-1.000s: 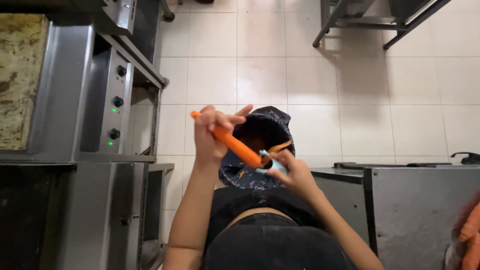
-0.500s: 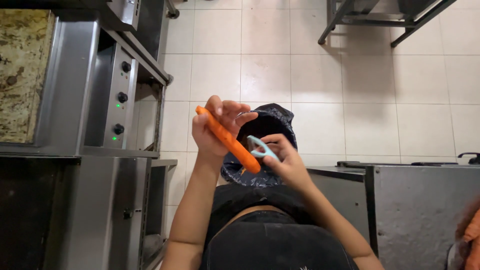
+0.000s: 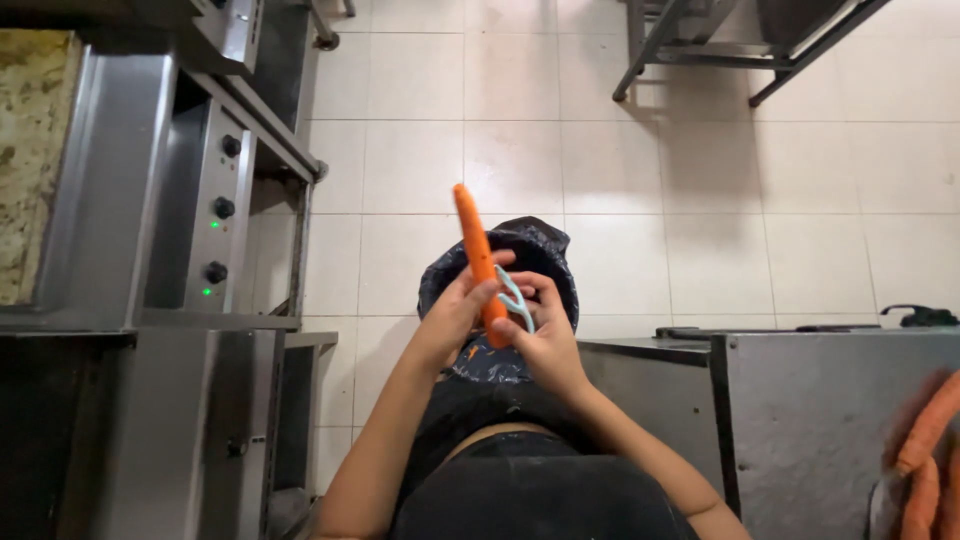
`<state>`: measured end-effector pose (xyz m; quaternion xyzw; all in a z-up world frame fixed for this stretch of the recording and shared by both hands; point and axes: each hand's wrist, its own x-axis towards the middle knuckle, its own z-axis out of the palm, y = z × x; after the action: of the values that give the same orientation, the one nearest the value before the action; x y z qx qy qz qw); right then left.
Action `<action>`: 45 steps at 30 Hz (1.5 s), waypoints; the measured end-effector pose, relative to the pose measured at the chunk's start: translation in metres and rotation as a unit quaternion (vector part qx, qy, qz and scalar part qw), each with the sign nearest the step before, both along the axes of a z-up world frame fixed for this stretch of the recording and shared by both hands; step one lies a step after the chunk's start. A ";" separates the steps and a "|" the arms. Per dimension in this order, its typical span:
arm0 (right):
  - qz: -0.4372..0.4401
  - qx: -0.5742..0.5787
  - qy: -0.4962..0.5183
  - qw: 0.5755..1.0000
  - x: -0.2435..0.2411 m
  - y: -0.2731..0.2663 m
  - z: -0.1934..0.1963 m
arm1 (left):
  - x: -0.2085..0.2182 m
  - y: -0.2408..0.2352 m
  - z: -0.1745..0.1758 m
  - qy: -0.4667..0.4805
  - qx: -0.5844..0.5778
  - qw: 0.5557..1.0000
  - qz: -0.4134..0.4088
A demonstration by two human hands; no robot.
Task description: The person peels several carrots using a vegetable peeler over a trash bin. They hold the carrot in one hand and the peeler in the other, removing the skin in long strips. The peeled carrots are placed on a metal table next to a pile of other carrots.
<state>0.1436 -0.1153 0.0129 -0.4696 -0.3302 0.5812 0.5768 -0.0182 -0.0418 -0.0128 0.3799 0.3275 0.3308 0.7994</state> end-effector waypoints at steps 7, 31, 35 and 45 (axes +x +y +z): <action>-0.008 0.018 -0.217 0.976 0.044 -0.003 0.019 | -0.011 -0.001 0.008 0.041 -0.071 0.996 0.034; -0.111 0.036 -0.239 0.964 -0.009 0.008 0.000 | 0.002 0.012 0.016 0.048 0.225 0.959 0.167; -0.037 0.095 -0.305 0.947 -0.003 0.017 0.017 | 0.027 0.038 0.047 -0.106 0.185 0.949 0.232; 0.009 0.055 -0.443 0.895 0.053 0.012 0.068 | 0.017 0.056 0.072 -0.238 0.157 0.942 0.175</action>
<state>0.1969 -0.1035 0.0806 -0.6427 -0.5873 0.2989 0.3908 -0.0009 0.0143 0.0587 0.3472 0.1335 0.5936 0.7136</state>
